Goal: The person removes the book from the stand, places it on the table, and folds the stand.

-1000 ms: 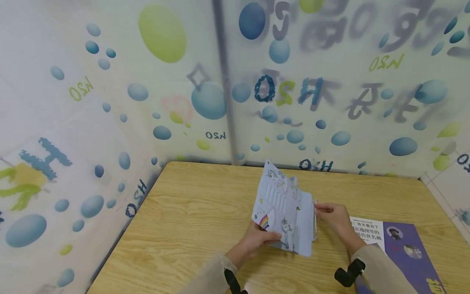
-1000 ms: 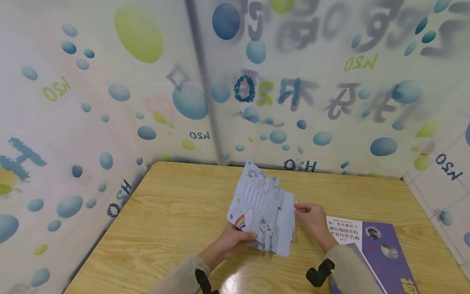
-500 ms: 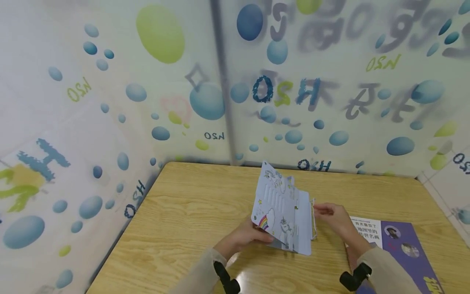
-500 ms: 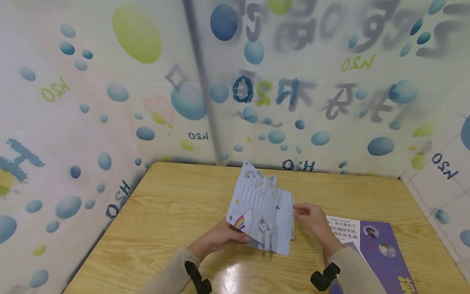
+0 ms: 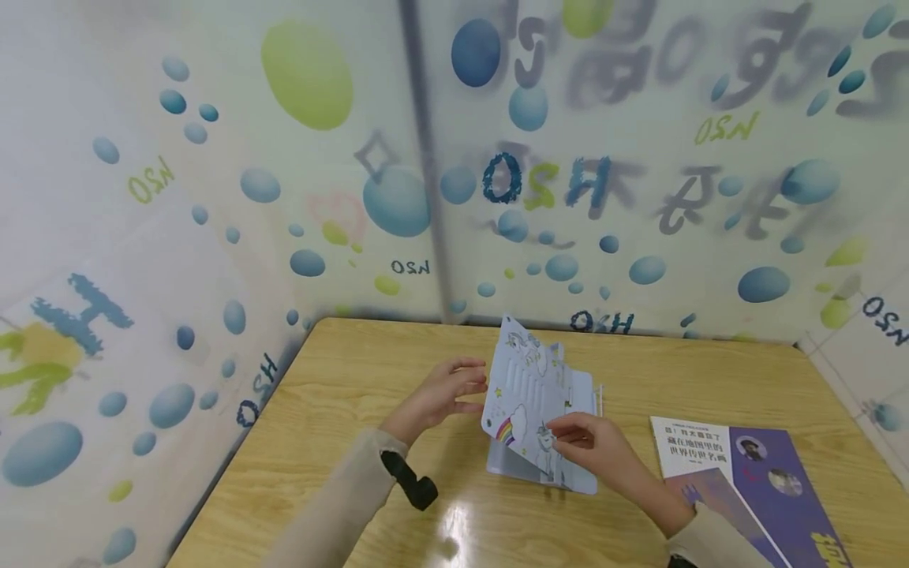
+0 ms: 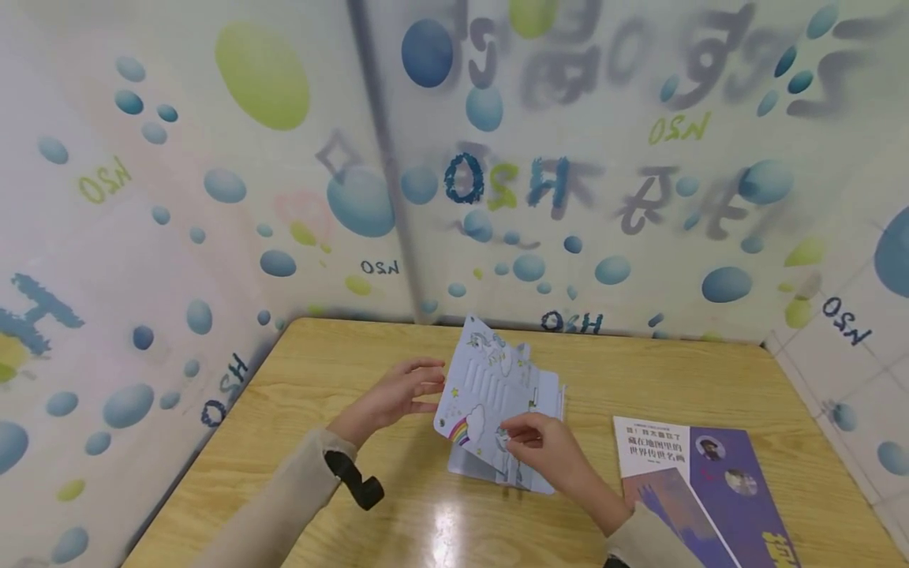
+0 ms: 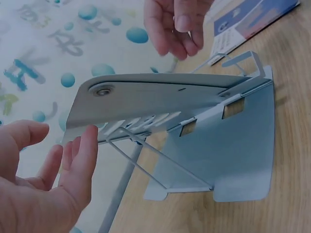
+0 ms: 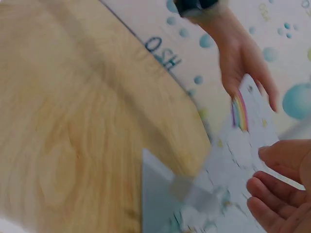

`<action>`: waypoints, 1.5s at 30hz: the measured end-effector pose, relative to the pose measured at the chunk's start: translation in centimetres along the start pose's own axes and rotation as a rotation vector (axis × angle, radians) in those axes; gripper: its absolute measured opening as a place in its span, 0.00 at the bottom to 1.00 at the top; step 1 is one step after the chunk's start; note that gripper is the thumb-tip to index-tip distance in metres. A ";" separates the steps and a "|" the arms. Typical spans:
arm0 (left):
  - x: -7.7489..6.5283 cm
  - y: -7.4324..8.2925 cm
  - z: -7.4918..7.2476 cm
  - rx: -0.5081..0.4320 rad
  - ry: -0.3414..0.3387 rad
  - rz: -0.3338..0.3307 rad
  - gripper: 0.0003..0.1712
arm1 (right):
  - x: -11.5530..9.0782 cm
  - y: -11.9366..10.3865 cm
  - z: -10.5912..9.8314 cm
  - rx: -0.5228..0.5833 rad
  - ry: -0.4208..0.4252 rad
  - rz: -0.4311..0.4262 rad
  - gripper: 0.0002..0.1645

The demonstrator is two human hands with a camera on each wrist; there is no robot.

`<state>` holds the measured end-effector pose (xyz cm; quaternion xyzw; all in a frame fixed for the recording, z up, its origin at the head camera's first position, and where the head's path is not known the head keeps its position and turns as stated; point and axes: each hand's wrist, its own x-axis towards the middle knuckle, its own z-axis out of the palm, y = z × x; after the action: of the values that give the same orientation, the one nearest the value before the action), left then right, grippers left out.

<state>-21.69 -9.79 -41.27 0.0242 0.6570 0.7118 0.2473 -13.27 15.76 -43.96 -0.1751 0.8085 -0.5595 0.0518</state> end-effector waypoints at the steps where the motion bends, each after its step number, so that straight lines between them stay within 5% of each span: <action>1: 0.1 0.2 0.1 0.007 0.000 -0.009 0.24 | 0.0 -0.2 0.7 0.015 0.004 -0.003 0.17; 7: 0.4 0.7 1.0 0.031 -0.006 -0.032 0.28 | 0.3 -1.0 3.3 0.066 0.089 -0.016 0.16; 16: 0.3 1.0 1.8 0.017 0.031 -0.019 0.27 | 0.4 -0.8 4.4 0.107 0.121 -0.015 0.18; 33: 0.2 1.6 3.6 0.026 0.015 -0.019 0.26 | -0.2 -0.4 4.8 0.146 0.183 0.021 0.19; 45: 0.7 3.0 6.5 0.024 -0.016 0.021 0.25 | -0.3 -0.6 4.0 0.139 0.302 0.030 0.27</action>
<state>-20.97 -3.58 -37.77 0.0398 0.6633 0.7061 0.2445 -11.76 12.06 -44.88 -0.0726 0.7691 -0.6330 -0.0500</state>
